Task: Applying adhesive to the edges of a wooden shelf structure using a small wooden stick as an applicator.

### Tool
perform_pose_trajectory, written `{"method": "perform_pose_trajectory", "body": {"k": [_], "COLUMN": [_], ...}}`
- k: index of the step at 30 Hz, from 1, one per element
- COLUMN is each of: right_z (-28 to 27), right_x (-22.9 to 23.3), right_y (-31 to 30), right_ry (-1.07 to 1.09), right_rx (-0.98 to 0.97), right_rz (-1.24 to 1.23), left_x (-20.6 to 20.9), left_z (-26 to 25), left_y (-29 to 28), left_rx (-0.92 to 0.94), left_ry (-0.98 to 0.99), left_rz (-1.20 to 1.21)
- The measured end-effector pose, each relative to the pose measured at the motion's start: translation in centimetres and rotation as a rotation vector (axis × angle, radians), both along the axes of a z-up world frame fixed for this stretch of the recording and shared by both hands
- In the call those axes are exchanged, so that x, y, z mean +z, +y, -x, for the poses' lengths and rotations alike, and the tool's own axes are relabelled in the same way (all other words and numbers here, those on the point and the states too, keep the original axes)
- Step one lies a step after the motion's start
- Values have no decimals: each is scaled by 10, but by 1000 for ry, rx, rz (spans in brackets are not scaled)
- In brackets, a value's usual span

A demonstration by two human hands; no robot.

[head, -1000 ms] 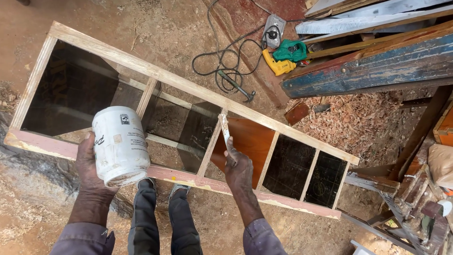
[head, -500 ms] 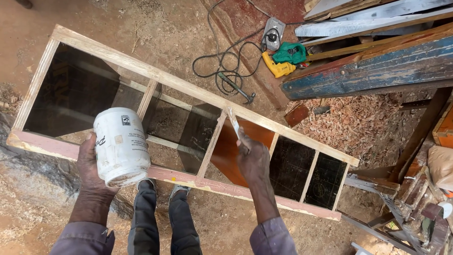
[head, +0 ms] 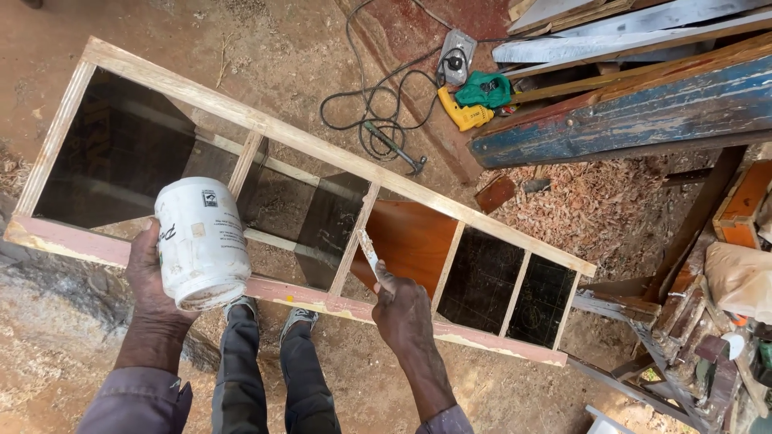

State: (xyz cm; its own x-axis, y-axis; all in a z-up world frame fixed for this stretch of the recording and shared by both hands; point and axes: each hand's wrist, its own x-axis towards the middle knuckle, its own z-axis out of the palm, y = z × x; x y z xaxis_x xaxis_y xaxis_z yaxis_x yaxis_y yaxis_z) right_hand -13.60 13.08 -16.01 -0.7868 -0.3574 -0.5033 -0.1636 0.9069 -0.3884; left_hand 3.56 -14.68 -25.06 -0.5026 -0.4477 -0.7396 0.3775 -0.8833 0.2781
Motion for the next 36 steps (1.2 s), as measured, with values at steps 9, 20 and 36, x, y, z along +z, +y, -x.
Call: {"method": "perform_pose_trajectory", "body": {"k": [9, 20, 36], "right_z": [74, 70, 24], "right_x": [11, -18, 21], "right_y": [-46, -33, -2], "right_ry": [51, -12, -131], "right_rx": [-8, -19, -151], "right_rz": [106, -91, 64], "left_x": [6, 1, 3], "left_z": [5, 4, 4], "left_y": [1, 1, 0], "left_rx": [0, 9, 1], "left_ry": [-13, 40, -16], "left_rz": [8, 37, 32]}}
